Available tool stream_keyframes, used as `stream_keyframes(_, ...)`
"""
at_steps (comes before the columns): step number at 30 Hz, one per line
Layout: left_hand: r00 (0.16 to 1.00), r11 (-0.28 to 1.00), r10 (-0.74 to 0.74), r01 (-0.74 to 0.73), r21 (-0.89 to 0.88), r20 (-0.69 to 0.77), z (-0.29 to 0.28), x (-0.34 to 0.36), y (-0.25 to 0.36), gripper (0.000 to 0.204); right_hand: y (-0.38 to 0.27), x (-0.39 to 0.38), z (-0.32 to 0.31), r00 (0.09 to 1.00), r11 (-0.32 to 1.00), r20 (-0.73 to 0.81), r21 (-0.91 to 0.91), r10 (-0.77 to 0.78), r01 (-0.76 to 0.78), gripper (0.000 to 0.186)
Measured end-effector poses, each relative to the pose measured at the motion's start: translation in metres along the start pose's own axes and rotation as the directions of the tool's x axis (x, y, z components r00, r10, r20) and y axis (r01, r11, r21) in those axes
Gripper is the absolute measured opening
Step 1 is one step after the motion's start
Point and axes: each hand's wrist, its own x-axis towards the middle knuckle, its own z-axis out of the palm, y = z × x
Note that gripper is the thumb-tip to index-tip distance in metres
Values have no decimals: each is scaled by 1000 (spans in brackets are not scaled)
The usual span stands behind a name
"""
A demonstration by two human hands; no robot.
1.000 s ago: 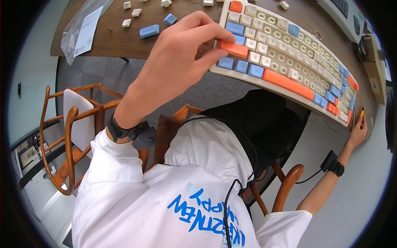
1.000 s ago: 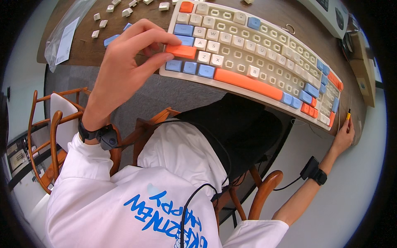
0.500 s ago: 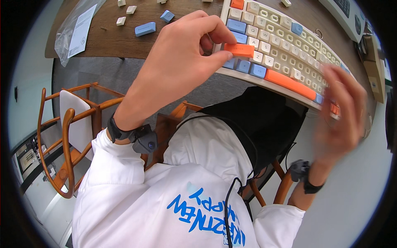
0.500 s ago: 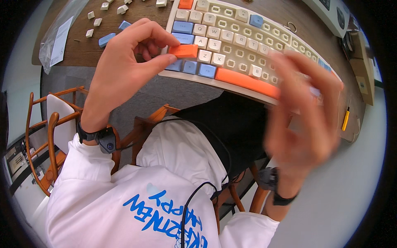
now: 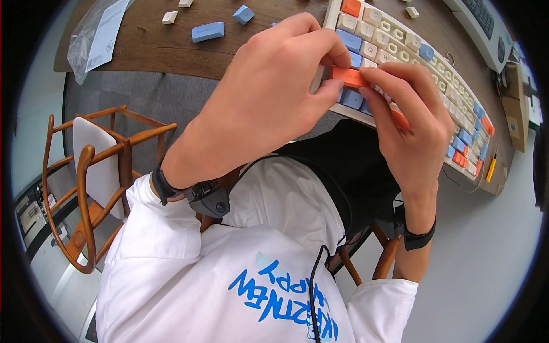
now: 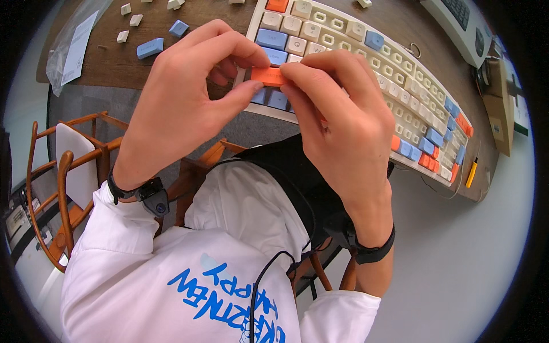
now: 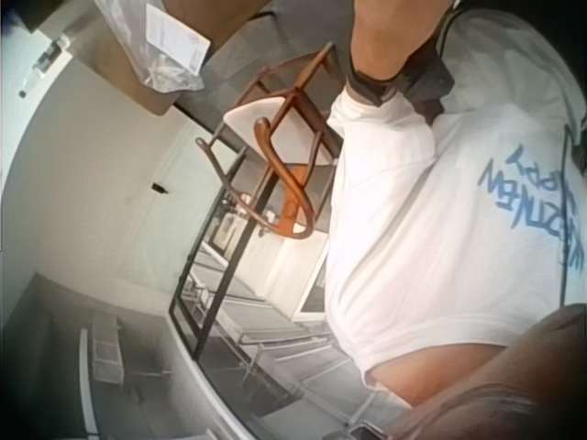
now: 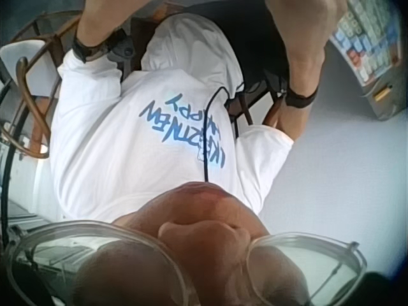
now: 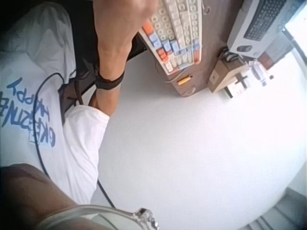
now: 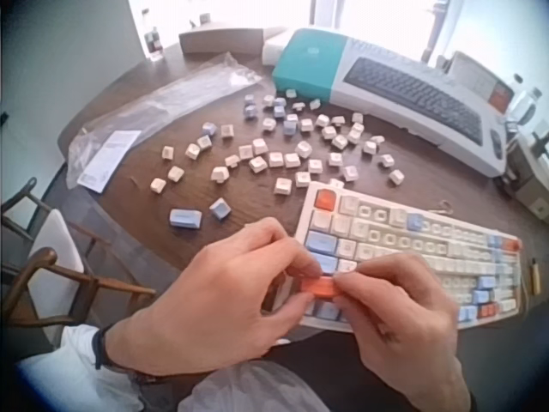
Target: The person attaches various keycaps to a keyboard frame by pressing them into place one at a time, occasionally using a small yellow tool to assist in positioning or securing the keys.
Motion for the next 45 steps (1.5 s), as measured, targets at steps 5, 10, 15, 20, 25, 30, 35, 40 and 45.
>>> stream_keyframes(5,1000,999,-14,14,-33,-15,2,-4,-4,18,-2,1,1,994,995,52,20,95,-96,19)
stream_keyframes(10,1000,993,0,0,-114,1,-5,3,-6,16,-2,2,2,990,991,64,33,128,-131,16)
stream_keyframes(15,999,987,19,-24,-160,-36,-3,-2,-13,15,-1,2,2,994,996,57,21,89,-90,23)
stream_keyframes(20,995,990,60,-69,-120,-77,-2,-2,-14,15,6,-5,6,998,996,28,-65,-53,54,24)
stream_keyframes(25,998,976,22,-33,-215,-55,-3,-4,-17,12,-2,-5,10,988,980,31,-123,-153,156,31)
stream_keyframes(30,894,749,-359,448,-488,270,-20,8,-2,24,-8,-3,7,974,958,61,-179,-216,224,33)
stream_keyframes(35,855,679,-335,510,-528,396,-17,10,-11,33,-11,-1,4,976,965,123,-171,-180,199,34)
stream_keyframes(40,916,852,-318,389,-351,244,-3,2,-16,21,-11,2,6,979,978,147,-137,-138,159,33)
stream_keyframes(45,934,882,-308,351,-316,178,-8,-9,-2,18,-10,-2,5,989,987,95,-110,-110,120,37)
